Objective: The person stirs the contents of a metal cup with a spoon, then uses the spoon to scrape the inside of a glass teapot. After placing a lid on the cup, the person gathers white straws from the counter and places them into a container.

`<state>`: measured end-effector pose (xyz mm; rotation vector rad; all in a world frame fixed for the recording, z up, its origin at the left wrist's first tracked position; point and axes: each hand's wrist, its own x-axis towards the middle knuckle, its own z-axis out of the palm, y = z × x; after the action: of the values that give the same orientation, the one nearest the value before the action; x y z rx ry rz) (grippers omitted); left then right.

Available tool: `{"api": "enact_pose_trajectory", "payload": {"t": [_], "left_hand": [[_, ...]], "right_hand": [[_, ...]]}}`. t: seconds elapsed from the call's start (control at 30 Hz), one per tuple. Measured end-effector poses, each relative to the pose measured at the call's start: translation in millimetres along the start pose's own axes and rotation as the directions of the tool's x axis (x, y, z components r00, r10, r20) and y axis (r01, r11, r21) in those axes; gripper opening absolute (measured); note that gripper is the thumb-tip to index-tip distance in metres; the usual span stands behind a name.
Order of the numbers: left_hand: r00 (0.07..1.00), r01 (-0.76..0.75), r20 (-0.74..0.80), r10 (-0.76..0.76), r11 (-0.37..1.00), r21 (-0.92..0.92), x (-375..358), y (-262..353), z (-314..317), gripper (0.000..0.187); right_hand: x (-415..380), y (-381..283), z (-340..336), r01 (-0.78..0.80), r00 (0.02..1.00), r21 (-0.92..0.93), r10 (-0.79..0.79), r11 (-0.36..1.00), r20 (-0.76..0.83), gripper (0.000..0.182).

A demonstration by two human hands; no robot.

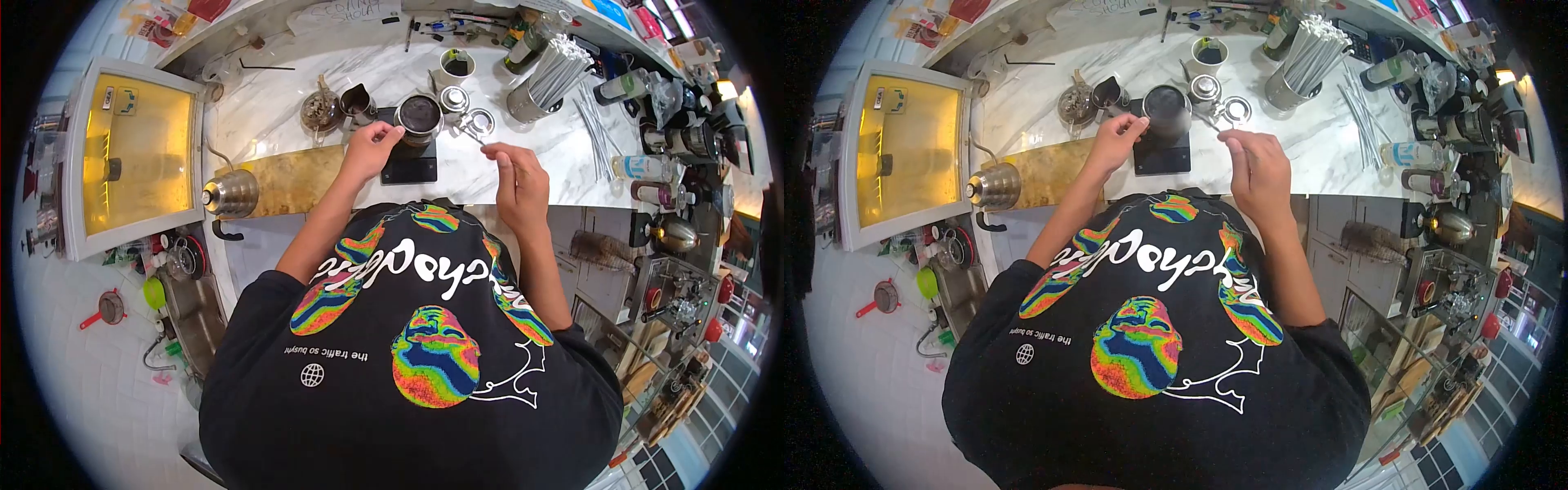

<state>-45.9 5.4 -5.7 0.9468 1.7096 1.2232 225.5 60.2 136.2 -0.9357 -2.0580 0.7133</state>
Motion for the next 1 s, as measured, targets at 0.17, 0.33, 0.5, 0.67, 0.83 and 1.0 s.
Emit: {"api": "enact_pose_trajectory", "payload": {"t": [0.17,0.33,0.5,0.67,0.83,1.0], "left_hand": [[1.000,0.015,-0.011,-0.015,0.999,-0.030,0,-2,4,0.031],[0.999,0.012,-0.050,-0.014,0.999,-0.045,-4,-1,5,0.029],[0.997,0.035,-0.069,-0.037,0.999,-0.027,-5,0,6,0.028],[0.995,0.025,-0.094,-0.028,0.999,-0.037,-7,-1,8,0.028],[0.993,0.038,-0.107,-0.047,0.996,-0.086,-9,2,11,0.028],[0.990,0.065,-0.119,-0.072,0.996,-0.063,-13,10,11,0.026]], "right_hand": [[11,-6,4,0.066,0.993,0.016,-0.067,0.998,0.098,0.010],[22,5,-6,0.069,0.995,-0.047,-0.066,0.997,0.073,0.010],[29,2,-3,0.140,0.982,0.038,-0.143,0.989,0.121,0.009],[33,14,-7,0.151,0.984,-0.009,-0.149,0.989,0.092,0.007],[32,14,-7,0.218,0.962,0.054,-0.224,0.974,0.153,0.009],[35,25,-9,0.188,0.975,0.035,-0.191,0.982,0.114,0.007]]}}
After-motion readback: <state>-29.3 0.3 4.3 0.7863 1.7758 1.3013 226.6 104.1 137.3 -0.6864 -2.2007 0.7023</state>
